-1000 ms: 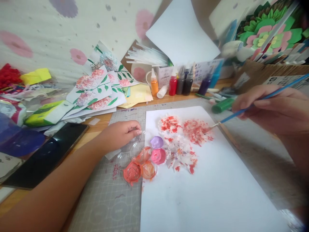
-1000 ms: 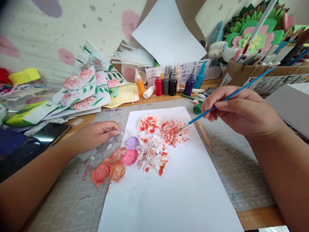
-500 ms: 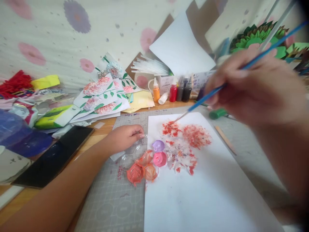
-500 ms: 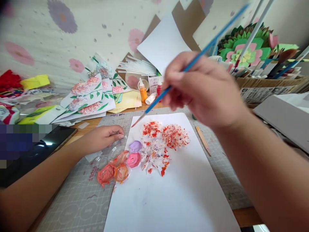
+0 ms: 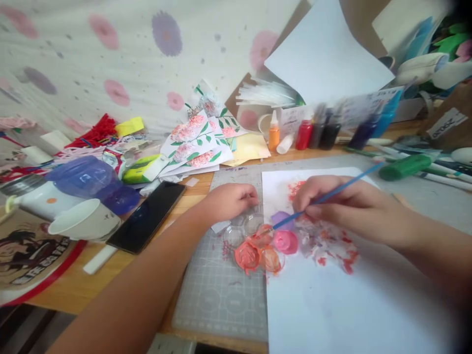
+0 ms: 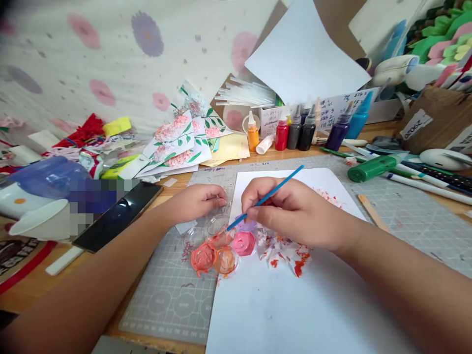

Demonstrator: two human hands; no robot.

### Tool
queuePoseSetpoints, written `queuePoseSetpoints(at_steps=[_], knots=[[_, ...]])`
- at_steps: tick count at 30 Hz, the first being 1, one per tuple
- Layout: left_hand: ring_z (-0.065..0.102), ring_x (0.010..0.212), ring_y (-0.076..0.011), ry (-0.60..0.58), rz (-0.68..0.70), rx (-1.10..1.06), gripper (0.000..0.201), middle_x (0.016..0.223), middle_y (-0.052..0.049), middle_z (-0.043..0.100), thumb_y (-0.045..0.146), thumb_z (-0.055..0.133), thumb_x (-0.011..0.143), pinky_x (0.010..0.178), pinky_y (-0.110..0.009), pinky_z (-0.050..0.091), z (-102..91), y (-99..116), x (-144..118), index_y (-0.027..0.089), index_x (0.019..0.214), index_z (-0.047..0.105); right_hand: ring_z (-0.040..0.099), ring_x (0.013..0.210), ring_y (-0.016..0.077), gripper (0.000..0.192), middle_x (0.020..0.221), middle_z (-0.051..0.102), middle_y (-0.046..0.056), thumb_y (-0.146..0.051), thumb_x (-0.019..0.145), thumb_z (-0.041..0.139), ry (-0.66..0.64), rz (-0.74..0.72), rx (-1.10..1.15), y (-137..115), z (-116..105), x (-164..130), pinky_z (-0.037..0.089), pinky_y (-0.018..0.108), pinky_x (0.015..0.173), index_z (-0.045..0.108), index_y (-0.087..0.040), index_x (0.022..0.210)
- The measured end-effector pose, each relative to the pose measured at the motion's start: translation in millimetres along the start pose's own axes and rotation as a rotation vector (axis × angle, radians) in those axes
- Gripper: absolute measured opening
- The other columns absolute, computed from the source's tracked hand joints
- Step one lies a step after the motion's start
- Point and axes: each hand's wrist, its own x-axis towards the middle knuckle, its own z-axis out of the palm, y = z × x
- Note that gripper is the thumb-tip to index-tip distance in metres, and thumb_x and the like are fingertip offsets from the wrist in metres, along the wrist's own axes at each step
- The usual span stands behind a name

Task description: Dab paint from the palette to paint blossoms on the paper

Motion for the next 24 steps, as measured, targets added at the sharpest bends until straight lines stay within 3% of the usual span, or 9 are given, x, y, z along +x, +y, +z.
queuePoseSetpoints(at_steps=[8,14,21,24], knots=[[0.058,0.07,-0.0141,-0.001,0.011,-0.032,0.027,0.075,0.003,0.066,0.044,0.05,0.088,0.064,-0.025,0.039,0.1,1,0,0.022,0.087,0.065,0.062,0.067,0.0031,0.012,0.075,0.064,-0.001,-0.023,0.088,0.056,0.012,-0.135,-0.061,-6,3,-5,0.05,0.007,0.059,0.064,-0.019,0.081],[0.056,0.063,-0.0132,0.009,0.028,-0.02,0.026,0.069,0.003,0.064,0.042,0.05,0.088,0.062,-0.025,0.039,-0.6,3,-1,0.021,0.088,0.065,0.064,0.07,0.0053,0.012,0.079,0.067,-0.001,-0.022,0.09,0.054,0.012,-0.213,-0.153,-12,5,-8,0.05,0.009,0.055,0.064,-0.021,0.084],[0.056,0.067,-0.0138,0.028,0.05,0.029,0.03,0.072,0.003,0.064,0.045,0.048,0.088,0.063,-0.026,0.038,-0.2,3,-1,0.02,0.085,0.064,0.065,0.082,0.0051,0.009,0.089,0.067,-0.002,-0.025,0.095,0.051,-0.02,-0.321,-0.169,-13,8,-15,0.052,0.009,0.062,0.06,-0.025,0.095],[0.056,0.07,-0.0144,0.04,0.056,0.029,0.028,0.075,0.002,0.065,0.043,0.049,0.088,0.066,-0.026,0.037,0.8,3,0,0.02,0.085,0.064,0.064,0.077,0.0052,0.01,0.089,0.066,-0.001,-0.022,0.096,0.049,-0.041,-0.322,-0.129,-11,7,-19,0.049,0.01,0.054,0.059,-0.025,0.097]])
